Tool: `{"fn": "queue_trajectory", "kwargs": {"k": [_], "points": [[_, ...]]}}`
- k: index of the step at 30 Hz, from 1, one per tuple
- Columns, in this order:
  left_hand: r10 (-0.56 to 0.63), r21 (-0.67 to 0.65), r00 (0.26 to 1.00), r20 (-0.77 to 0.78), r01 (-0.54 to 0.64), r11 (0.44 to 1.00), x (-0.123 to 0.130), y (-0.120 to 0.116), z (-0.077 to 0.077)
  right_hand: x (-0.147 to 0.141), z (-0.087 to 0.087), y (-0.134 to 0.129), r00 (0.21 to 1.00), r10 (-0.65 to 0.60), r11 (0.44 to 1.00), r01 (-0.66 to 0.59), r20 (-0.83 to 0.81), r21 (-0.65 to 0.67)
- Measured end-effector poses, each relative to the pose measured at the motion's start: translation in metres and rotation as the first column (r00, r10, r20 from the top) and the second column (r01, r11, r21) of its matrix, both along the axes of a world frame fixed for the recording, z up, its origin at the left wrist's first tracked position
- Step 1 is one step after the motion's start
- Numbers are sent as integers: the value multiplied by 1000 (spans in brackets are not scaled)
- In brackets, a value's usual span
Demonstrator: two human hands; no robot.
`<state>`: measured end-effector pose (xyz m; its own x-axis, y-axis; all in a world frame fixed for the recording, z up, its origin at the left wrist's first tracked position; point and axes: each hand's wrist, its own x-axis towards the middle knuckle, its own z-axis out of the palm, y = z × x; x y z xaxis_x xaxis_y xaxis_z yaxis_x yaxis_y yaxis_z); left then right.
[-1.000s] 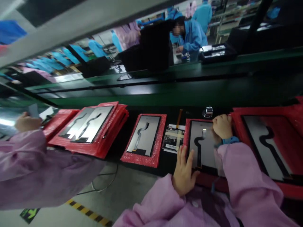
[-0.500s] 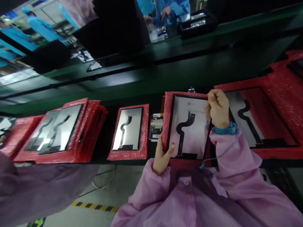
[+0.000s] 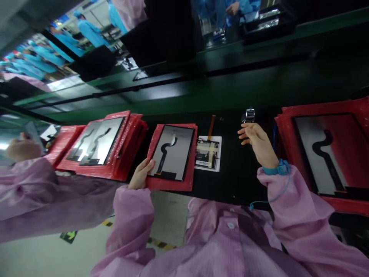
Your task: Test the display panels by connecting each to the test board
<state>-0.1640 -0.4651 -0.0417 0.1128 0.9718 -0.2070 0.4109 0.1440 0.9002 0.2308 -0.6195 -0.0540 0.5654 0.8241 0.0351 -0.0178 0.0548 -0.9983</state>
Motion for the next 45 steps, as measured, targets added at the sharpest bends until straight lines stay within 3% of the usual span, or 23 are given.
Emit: {"fn": "queue_trajectory", "kwargs": {"k": [3, 5, 7, 9, 11, 14, 16, 18, 21, 24, 27, 31, 33, 36, 39, 41, 45], "points": [[11, 57, 997, -83, -7, 998, -3, 8, 1, -5, -1, -6, 988, -22, 998, 32, 151, -61], [80, 256, 962, -260, -11, 967, -2, 2, 5, -15, 0, -23, 936, -51, 992, 88, 349, -91], [197, 515, 862, -467, 84, 853, 0, -11, 8, -31, 0, -50, 795, -78, 984, 157, 602, -80], [233, 635, 794, -561, 232, 737, 6, -26, 8, -48, -3, -84, 592, -91, 967, 245, 801, -72], [117, 628, 835, -537, 303, 717, 19, -42, 3, -61, -8, -117, 426, -102, 913, 399, 899, -86], [-132, 546, 905, -404, 354, 759, 56, -69, -10, -66, -20, -160, 272, -131, 747, 659, 953, -86], [-328, 444, 907, -263, 415, 794, 91, -93, -17, -61, -28, -184, 183, -173, 658, 752, 968, -25], [-523, 303, 849, -83, 521, 798, 129, -119, -23, -53, -35, -201, 100, -237, 629, 774, 966, 74], [-713, 122, 671, 204, 705, 698, 184, -160, -28, -45, -38, -216, 10, -308, 601, 777, 951, 187], [-736, -20, 510, 446, 828, 561, 231, -192, -33, -42, -35, -218, -28, -309, 579, 788, 951, 211], [-656, -98, 461, 598, 854, 511, 264, -213, -39, -42, -33, -215, -13, -262, 601, 780, 965, 173], [-559, -148, 449, 697, 853, 501, 285, -225, -44, -42, -38, -214, -27, -290, 604, 770, 957, 205], [-531, -158, 446, 720, 851, 501, 288, -227, -43, -40, -41, -213, -42, -261, 636, 744, 964, 205], [-482, -199, 472, 738, 835, 513, 291, -226, -36, -36, -41, -212, -72, -239, 686, 693, 968, 221], [-416, -260, 479, 773, 837, 482, 297, -225, -25, -41, -35, -208, -103, -326, 691, 653, 940, 312], [-348, -315, 498, 794, 827, 465, 300, -225, -18, -54, -28, -204, -84, -367, 740, 578, 926, 345], [-289, -412, 572, 768, 786, 461, 290, -223, -8, -94, -12, -197, 28, -339, 864, 403, 940, 300]]}}
